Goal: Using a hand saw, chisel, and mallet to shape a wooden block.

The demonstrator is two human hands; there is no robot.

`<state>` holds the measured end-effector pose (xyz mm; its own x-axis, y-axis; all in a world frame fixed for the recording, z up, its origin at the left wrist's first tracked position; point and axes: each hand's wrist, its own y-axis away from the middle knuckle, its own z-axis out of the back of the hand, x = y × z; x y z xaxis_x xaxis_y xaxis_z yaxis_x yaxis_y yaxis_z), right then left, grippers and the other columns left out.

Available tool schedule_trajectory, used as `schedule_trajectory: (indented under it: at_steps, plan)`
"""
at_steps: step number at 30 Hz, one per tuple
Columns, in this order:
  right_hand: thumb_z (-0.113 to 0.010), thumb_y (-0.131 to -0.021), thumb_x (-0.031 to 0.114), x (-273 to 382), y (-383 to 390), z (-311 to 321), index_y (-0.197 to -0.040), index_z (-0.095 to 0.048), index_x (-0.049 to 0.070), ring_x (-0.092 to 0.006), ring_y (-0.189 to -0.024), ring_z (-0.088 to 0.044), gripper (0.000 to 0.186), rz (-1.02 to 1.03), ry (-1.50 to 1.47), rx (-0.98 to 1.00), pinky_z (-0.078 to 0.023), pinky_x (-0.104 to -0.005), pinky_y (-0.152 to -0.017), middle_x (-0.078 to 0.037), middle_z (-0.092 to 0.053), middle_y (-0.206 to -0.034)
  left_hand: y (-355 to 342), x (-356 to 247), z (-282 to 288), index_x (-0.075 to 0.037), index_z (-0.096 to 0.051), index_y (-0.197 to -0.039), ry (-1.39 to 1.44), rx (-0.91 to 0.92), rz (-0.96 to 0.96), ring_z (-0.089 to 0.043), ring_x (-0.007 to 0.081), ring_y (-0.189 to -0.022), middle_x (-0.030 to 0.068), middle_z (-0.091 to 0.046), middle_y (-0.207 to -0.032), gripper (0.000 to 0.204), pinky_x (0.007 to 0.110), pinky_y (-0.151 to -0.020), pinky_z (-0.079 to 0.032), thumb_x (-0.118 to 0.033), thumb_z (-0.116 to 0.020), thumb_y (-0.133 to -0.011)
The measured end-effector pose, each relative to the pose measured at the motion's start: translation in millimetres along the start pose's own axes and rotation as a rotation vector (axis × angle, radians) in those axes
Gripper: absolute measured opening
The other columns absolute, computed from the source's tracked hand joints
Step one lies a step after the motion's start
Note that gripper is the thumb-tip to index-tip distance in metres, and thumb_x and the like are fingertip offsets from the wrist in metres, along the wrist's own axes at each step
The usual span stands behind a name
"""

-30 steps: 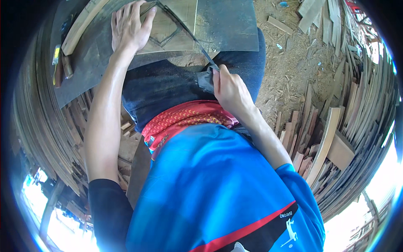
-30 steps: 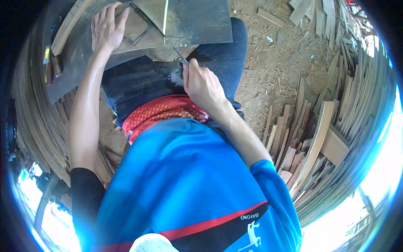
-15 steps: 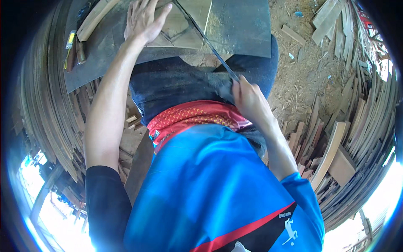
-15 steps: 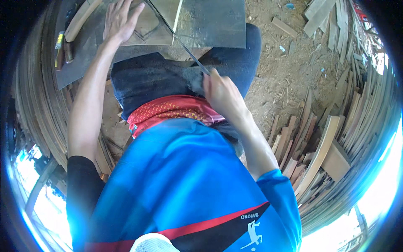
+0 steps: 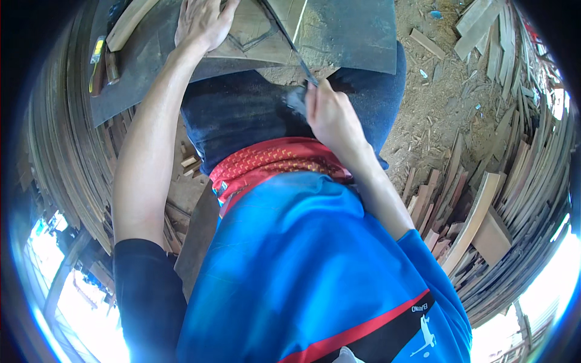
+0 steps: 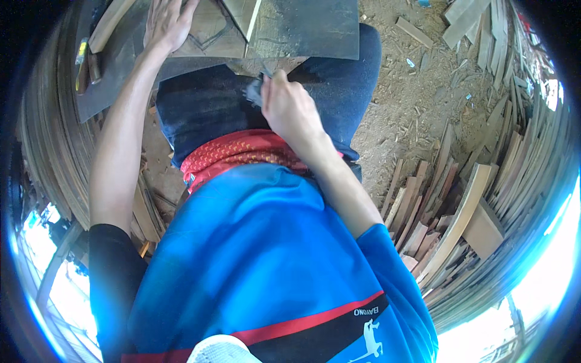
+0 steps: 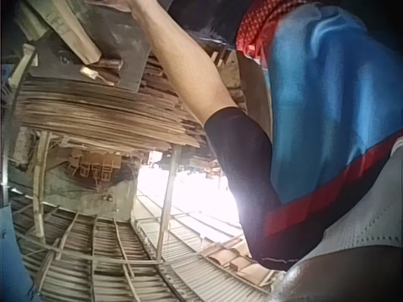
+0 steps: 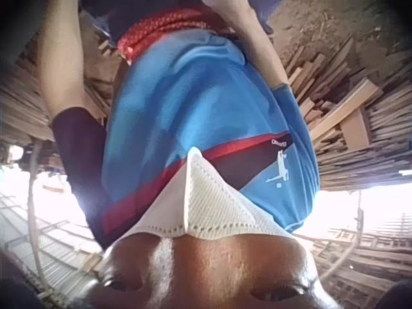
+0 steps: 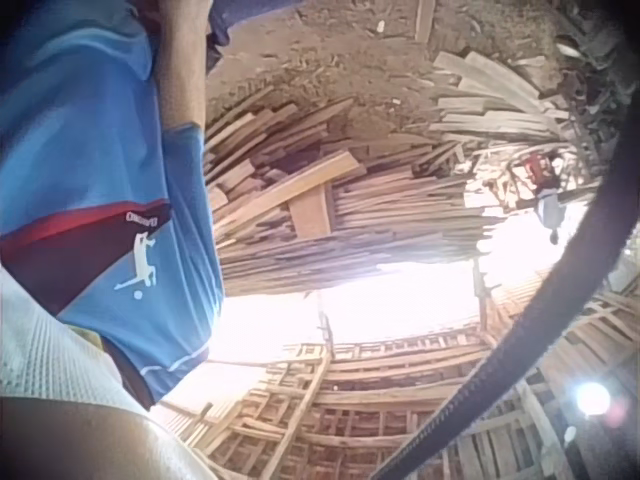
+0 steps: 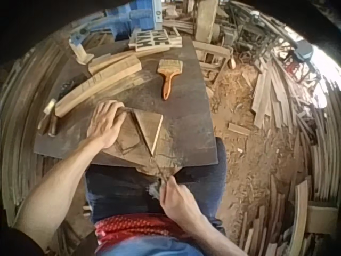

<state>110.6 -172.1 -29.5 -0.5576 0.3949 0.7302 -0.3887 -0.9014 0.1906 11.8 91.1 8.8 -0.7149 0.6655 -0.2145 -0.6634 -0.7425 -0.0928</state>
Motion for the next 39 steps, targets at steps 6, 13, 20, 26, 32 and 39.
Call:
schedule_trajectory:
  at_steps: [6,13,20,26,32,39]
  plan:
    - [-0.049,-0.104,0.016,-0.4,4.6,-4.6,-0.095,-0.055,-0.006,-0.0511,-0.070,-0.064,0.025,0.035,-0.139,0.048,-0.048,-0.0585,-0.060,-0.033,-0.059,-0.066,0.3,-0.6,-0.9,-0.009,-0.058,-0.129,0.031,0.001,-0.015,-0.048,0.0333,-0.129,0.0121,-0.056,-0.132,0.038,0.047,-0.111,-0.038,-0.036,-0.048,-0.104]
    - [-0.051,-0.103,0.018,-4.5,35.2,-4.4,-0.085,-0.056,-0.007,-0.0521,-0.068,-0.063,0.031,-0.014,-0.211,-0.007,-0.048,-0.0613,-0.062,-0.035,-0.059,-0.066,4.1,-0.3,-1.9,-0.009,-0.058,-0.129,0.014,0.026,-0.014,-0.049,0.0332,-0.128,0.0115,-0.056,-0.133,0.037,0.046,-0.110,-0.038,-0.035,-0.049,-0.105]
    - [-0.053,-0.102,0.017,-12.7,19.2,13.9,-0.085,-0.055,-0.006,-0.0516,-0.074,-0.061,0.028,0.028,-0.167,0.097,-0.046,-0.0584,-0.064,-0.033,-0.060,-0.074,-15.5,66.2,-44.9,-0.016,-0.059,-0.136,-0.011,-0.196,-0.258,-0.049,0.0319,-0.131,0.0091,-0.058,-0.139,0.046,0.044,-0.114,-0.033,-0.047,-0.047,-0.104]
    - [-0.052,-0.102,0.021,-1.1,-4.4,3.2,-0.087,-0.057,-0.007,-0.0481,-0.070,-0.065,0.032,0.066,-0.202,0.031,-0.052,-0.0560,-0.064,-0.030,-0.064,-0.072,-25.6,58.7,-42.4,-0.017,-0.061,-0.135,0.035,-0.143,-0.246,-0.049,0.0317,-0.131,0.0084,-0.059,-0.138,0.043,0.043,-0.114,-0.033,-0.044,-0.048,-0.103]
    - [-0.049,-0.104,0.025,-11.0,25.5,1.8,-0.088,-0.058,-0.007,-0.0481,-0.073,-0.068,0.037,-0.014,-0.200,0.096,-0.056,-0.0559,-0.067,-0.030,-0.066,-0.073,-15.3,60.3,-38.9,-0.017,-0.063,-0.130,0.008,-0.173,-0.279,-0.051,0.0306,-0.128,0.0076,-0.060,-0.135,0.039,0.043,-0.112,-0.034,-0.041,-0.048,-0.104]
    - [-0.050,-0.103,0.024,-14.0,40.9,-11.6,-0.084,-0.057,-0.006,-0.0488,-0.068,-0.067,0.036,0.004,-0.181,0.081,-0.054,-0.0583,-0.061,-0.031,-0.064,-0.068,-5.6,67.3,-36.9,-0.015,-0.065,-0.126,-0.014,-0.198,-0.281,-0.055,0.0311,-0.122,0.0078,-0.063,-0.131,0.035,0.042,-0.108,-0.039,-0.038,-0.048,-0.105]
